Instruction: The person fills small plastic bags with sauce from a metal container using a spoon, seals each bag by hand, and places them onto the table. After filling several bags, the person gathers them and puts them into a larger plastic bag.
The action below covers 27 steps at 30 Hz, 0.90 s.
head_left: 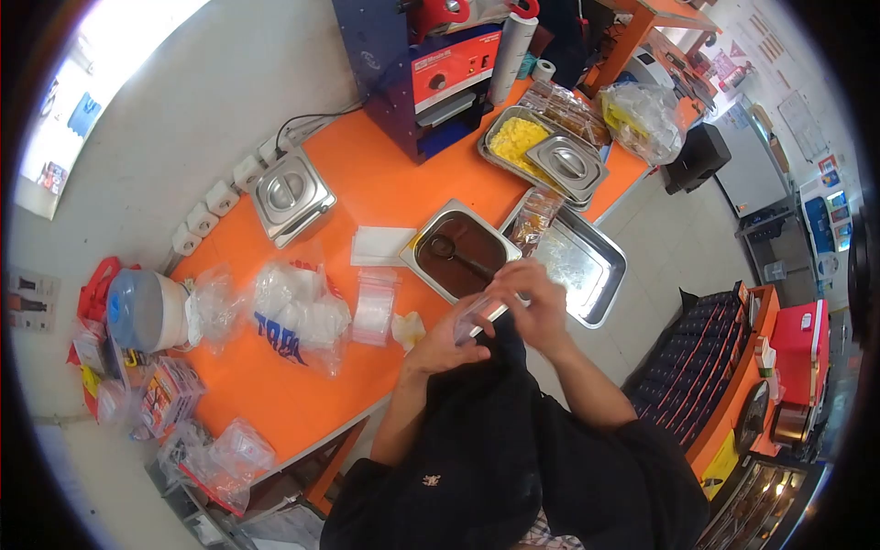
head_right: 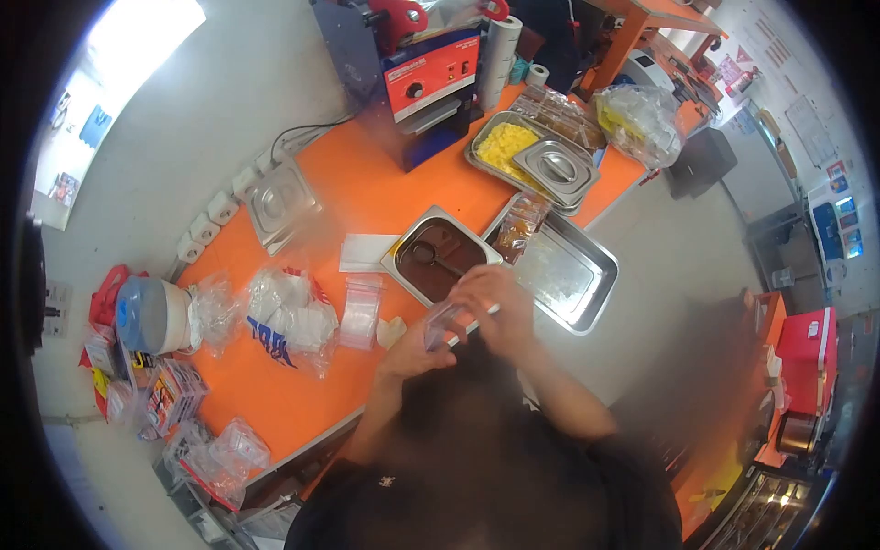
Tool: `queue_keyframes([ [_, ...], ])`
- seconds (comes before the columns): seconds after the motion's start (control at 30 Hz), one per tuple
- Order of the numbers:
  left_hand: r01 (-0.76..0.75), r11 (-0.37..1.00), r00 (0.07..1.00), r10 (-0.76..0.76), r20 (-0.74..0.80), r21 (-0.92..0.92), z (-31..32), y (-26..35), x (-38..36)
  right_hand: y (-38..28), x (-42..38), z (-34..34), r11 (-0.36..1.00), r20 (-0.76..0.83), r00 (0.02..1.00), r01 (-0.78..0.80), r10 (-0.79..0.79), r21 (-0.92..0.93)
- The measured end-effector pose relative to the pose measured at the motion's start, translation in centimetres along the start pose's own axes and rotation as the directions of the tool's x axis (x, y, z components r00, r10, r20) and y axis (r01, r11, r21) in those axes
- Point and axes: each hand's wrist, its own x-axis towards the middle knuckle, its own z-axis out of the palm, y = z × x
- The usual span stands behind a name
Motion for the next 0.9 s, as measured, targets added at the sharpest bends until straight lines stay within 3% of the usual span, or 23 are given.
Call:
queue_keyframes([
  [0.03, -0.001, 1.000, 1.000, 0.001, -0.015, -0.001, 0.1, 0.2, -0.2, -0.7, 1.1, -0.9, 0.983, 0.062, 0.984, -0.171, 0.167, 0.065],
  [0.1, -0.152, 0.987, 0.920, 0.158, -0.358, 0.045, 0.3, 1.0, -0.7, -1.1, 2.6, -2.5, 0.949, 0.240, 0.924, -0.314, 0.298, 0.027],
  [0.17, -0.168, 0.982, 0.878, 0.188, -0.440, 0.085, 0.7, 2.4, -1.3, -0.8, 2.6, -2.8, 0.967, 0.330, 0.913, -0.256, 0.239, 0.008],
  [0.23, 0.018, 0.948, 0.953, 0.080, -0.294, 0.316, 0.6, 3.1, -2.3, -0.7, 2.3, -1.9, 0.981, 0.436, 0.883, -0.195, 0.177, -0.003],
  [0.3, 0.072, 0.926, 0.941, 0.060, -0.333, 0.370, -0.2, 3.1, -3.3, -1.1, 1.9, -0.2, 0.996, 0.503, 0.860, -0.085, 0.088, -0.029],
  [0.33, 0.125, 0.896, 0.939, 0.033, -0.344, 0.425, -0.5, 3.0, -4.0, -1.6, 1.6, 0.7, 0.998, 0.449, 0.892, -0.054, 0.058, -0.021],
  [0.37, 0.089, 0.863, 0.887, 0.158, -0.434, 0.497, -1.5, 2.0, -5.0, -1.9, 0.9, 1.9, 0.998, 0.464, 0.884, -0.059, 0.056, -0.008],
  [0.4, 0.066, 0.817, 0.817, 0.285, -0.501, 0.573, -2.8, 1.2, -6.0, -1.7, -0.1, 3.2, 0.992, 0.338, 0.934, -0.122, 0.119, -0.012],
  [0.43, 0.073, 0.870, 0.710, 0.299, -0.638, 0.488, -3.9, 0.6, -7.4, -1.3, -1.1, 4.4, 0.982, 0.203, 0.961, -0.189, 0.187, -0.010],
  [0.47, 0.063, 0.913, 0.587, 0.292, -0.755, 0.403, -4.7, 0.6, -8.7, -0.7, -2.1, 5.6, 0.977, 0.370, 0.913, -0.206, 0.173, 0.050],
  [0.53, 0.053, 0.943, 0.542, 0.249, -0.803, 0.328, -5.5, 2.6, -11.5, 1.4, -5.1, 9.1, 0.997, 0.681, 0.729, -0.066, 0.069, -0.031],
  [0.57, 0.030, 0.966, 0.499, 0.207, -0.842, 0.256, -5.5, 3.4, -12.2, 2.0, -6.3, 10.8, 0.997, 0.677, 0.732, -0.074, 0.074, -0.029],
  [0.63, 0.018, 0.969, 0.515, 0.201, -0.833, 0.245, -5.3, 3.8, -12.5, 3.6, -8.0, 13.9, 0.966, 0.793, 0.607, 0.168, 0.056, -0.197],
  [0.77, 0.000, 0.989, 0.580, 0.119, -0.806, 0.146, -4.3, 3.6, -12.1, 8.7, -10.1, 18.4, 0.976, 0.831, 0.551, 0.214, -0.079, -0.050],
  [0.83, -0.018, 0.994, 0.614, 0.096, -0.783, 0.108, -4.2, 2.8, -11.6, 8.8, -9.9, 18.6, 0.975, 0.906, 0.423, 0.195, 0.014, -0.106],
  [0.9, -0.041, 0.997, 0.649, 0.075, -0.757, 0.064, -4.2, 2.5, -11.0, 8.4, -9.2, 18.1, 0.978, 0.919, 0.389, 0.161, 0.060, -0.132],
])
